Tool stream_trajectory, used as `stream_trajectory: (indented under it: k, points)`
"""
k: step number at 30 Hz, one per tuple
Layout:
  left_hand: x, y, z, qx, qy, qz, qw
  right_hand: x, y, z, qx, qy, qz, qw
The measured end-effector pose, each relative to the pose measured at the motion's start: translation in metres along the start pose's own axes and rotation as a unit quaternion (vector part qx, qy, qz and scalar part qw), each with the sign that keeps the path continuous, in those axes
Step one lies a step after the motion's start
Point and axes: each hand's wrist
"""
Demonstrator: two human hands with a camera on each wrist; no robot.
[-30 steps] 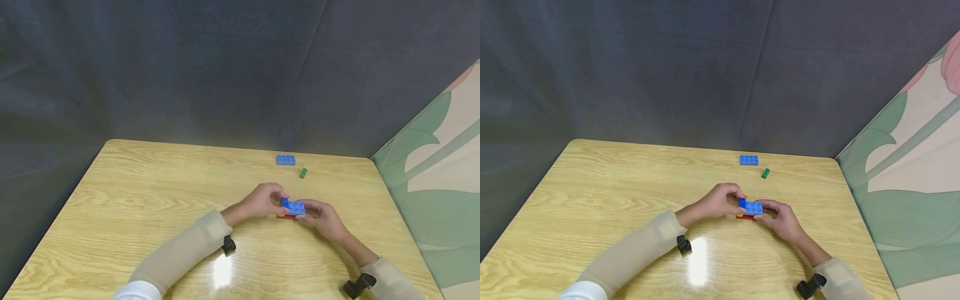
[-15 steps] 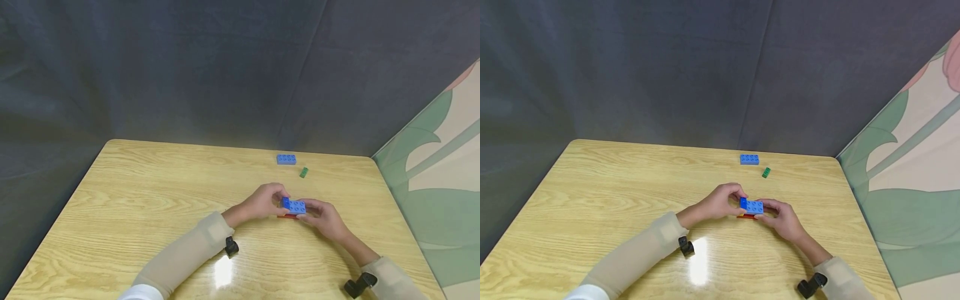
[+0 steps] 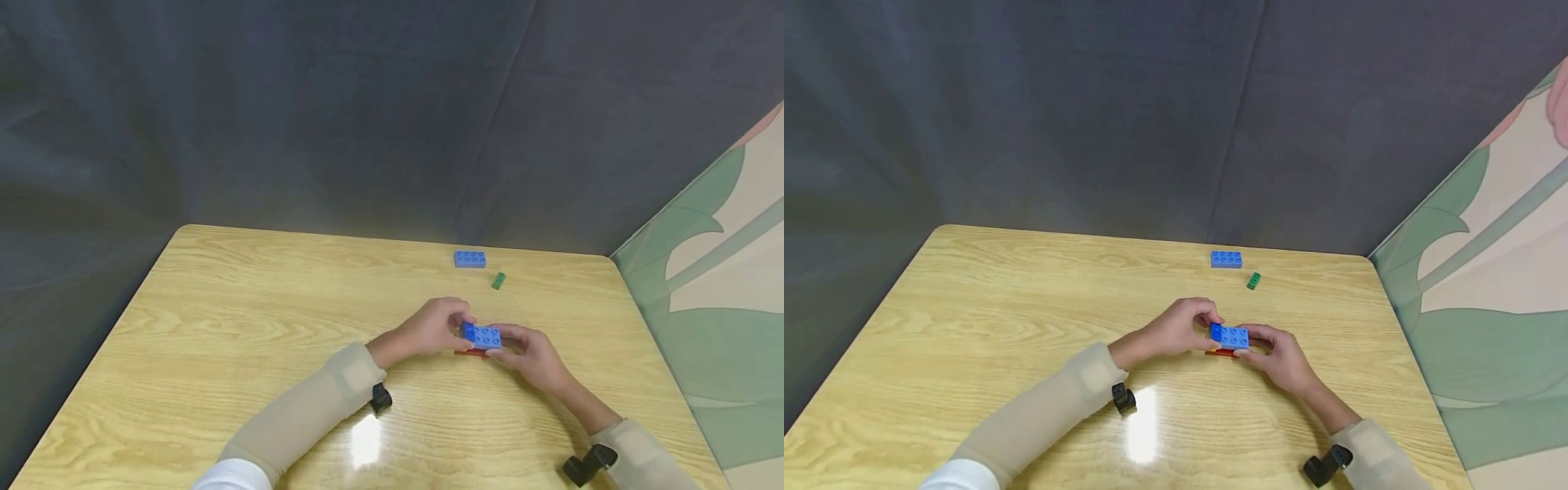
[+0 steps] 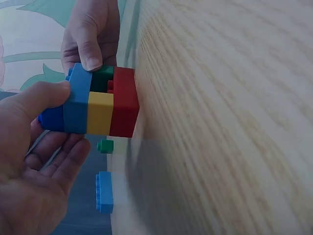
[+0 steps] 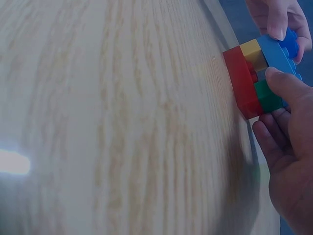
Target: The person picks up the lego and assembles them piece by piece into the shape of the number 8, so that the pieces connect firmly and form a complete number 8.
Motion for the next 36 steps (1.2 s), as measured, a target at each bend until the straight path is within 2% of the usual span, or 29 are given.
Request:
stream_trajectory:
  k: [11,22,36]
  points:
    - [0.000,-0.002,0.004,-0.021,0.011,0.028,0.9993,0.000,-0.002,0.001,-0.006,-0.005,0.002,1.000]
    - [0.006,0.002,-0.002,-0.060,-0.016,-0.019,0.9979,-0.005,-0.003,0.003,-0.009,0.010,-0.028,1.000]
    - [0.008,0.005,-0.006,-0.065,-0.015,-0.043,0.9969,-0.013,0.000,0.005,-0.016,0.033,-0.039,0.999]
Point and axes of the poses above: each hand's wrist, its own z-axis towards the middle knuckle, its own x-axis out of the palm, y = z × x, and after that the axes turned 5 degrees about -z, right-handed
